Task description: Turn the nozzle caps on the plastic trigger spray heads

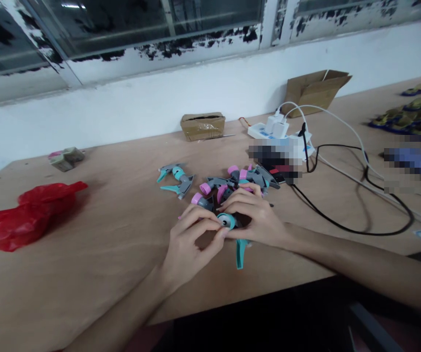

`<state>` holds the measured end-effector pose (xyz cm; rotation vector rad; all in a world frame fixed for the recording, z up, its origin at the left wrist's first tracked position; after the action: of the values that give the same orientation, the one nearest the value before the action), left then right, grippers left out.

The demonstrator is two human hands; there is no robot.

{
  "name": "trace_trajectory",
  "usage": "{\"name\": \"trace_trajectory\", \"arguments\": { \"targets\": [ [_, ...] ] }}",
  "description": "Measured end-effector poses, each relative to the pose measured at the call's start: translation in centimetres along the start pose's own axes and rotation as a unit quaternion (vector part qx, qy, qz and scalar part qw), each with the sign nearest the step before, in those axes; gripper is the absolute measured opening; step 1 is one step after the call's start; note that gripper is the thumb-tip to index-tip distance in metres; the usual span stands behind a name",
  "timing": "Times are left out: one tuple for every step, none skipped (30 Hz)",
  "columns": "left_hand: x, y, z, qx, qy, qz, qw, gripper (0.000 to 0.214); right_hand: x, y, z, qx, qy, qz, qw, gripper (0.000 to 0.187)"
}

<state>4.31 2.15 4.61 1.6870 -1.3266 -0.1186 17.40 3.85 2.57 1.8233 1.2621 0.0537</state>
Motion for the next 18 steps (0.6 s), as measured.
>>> {"name": "trace_trajectory", "arguments": {
  "targets": [
    [-0.02, 0.06, 0.00, 0.001, -0.001, -0.001, 1.000, 0.007, -0.04, 0.07, -0.04, 0.000, 0.000, 0.001, 1.000, 0.022],
    [-0.05, 0.11, 0.00, 0.001, -0.002, -0.001, 1.000, 0.007, -0.05, 0.14, -0.07, 0.001, -0.002, 0.001, 1.000, 0.022],
    [-0.05, 0.15, -0.01, 0.001, -0.004, 0.000, 1.000, 0.007, -0.05, 0.21, -0.10, 0.002, -0.003, 0.000, 1.000, 0.023],
    [-0.02, 0.20, -0.02, 0.000, -0.006, 0.002, 1.000, 0.008, -0.05, 0.26, -0.12, 0.003, -0.004, -0.001, 1.000, 0.023],
    [0.02, 0.24, -0.04, -0.001, -0.008, 0.003, 1.000, 0.008, -0.04, 0.32, -0.12, 0.006, -0.004, -0.002, 1.000, 0.023],
    [0.08, 0.27, -0.07, -0.004, -0.009, 0.002, 1.000, 0.008, -0.03, 0.35, -0.13, 0.007, -0.004, -0.003, 1.000, 0.023],
    [0.16, 0.32, -0.11, -0.005, -0.010, -0.002, 1.000, 0.009, -0.01, 0.37, -0.12, 0.008, -0.004, -0.003, 1.000, 0.022],
    [0.24, 0.37, -0.14, -0.005, -0.010, -0.007, 1.000, 0.010, 0.00, 0.37, -0.11, 0.007, -0.005, -0.004, 1.000, 0.022],
    [0.33, 0.42, -0.16, -0.004, -0.012, -0.014, 1.000, 0.011, 0.02, 0.37, -0.11, 0.006, -0.006, -0.004, 1.000, 0.022],
    [0.43, 0.47, -0.18, -0.002, -0.014, -0.019, 1.000, 0.013, 0.02, 0.36, -0.11, 0.004, -0.007, -0.005, 1.000, 0.022],
    [0.51, 0.49, -0.18, 0.000, -0.017, -0.023, 1.000, 0.014, 0.02, 0.34, -0.11, 0.001, -0.008, -0.005, 1.000, 0.022],
    [0.58, 0.50, -0.18, 0.002, -0.021, -0.027, 0.999, 0.015, 0.03, 0.33, -0.11, -0.002, -0.009, -0.005, 1.000, 0.023],
    [0.60, 0.46, -0.17, 0.001, -0.023, -0.029, 0.999, 0.016, 0.03, 0.32, -0.11, -0.003, -0.010, -0.005, 1.000, 0.024],
    [0.60, 0.40, -0.16, -0.001, -0.022, -0.032, 0.999, 0.016, 0.05, 0.30, -0.11, -0.005, -0.011, -0.005, 1.000, 0.025],
    [0.57, 0.34, -0.16, -0.003, -0.021, -0.035, 0.999, 0.016, 0.07, 0.27, -0.10, -0.006, -0.011, -0.004, 1.000, 0.025],
    [0.52, 0.27, -0.17, -0.006, -0.017, -0.037, 0.999, 0.015, 0.11, 0.24, -0.07, -0.007, -0.012, -0.003, 1.000, 0.026],
    [0.48, 0.22, -0.18, -0.007, -0.013, -0.040, 0.999, 0.014, 0.16, 0.21, -0.03, -0.007, -0.013, -0.001, 1.000, 0.026],
    [0.45, 0.19, -0.20, -0.009, -0.009, -0.042, 0.999, 0.013, 0.21, 0.18, 0.02, -0.006, -0.013, 0.001, 1.000, 0.027]
  ]
}}
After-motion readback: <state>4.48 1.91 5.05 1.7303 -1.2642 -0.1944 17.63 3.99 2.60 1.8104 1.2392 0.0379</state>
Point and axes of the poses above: each hand's wrist, its own z-axis away from the middle knuckle, its own y-axis out of the back of the hand, x = y × z, the point moved 6 cm from there along -z, towards the middle knuckle, and after that the axes turned 8 degrees about -x, right-handed, at the moved point
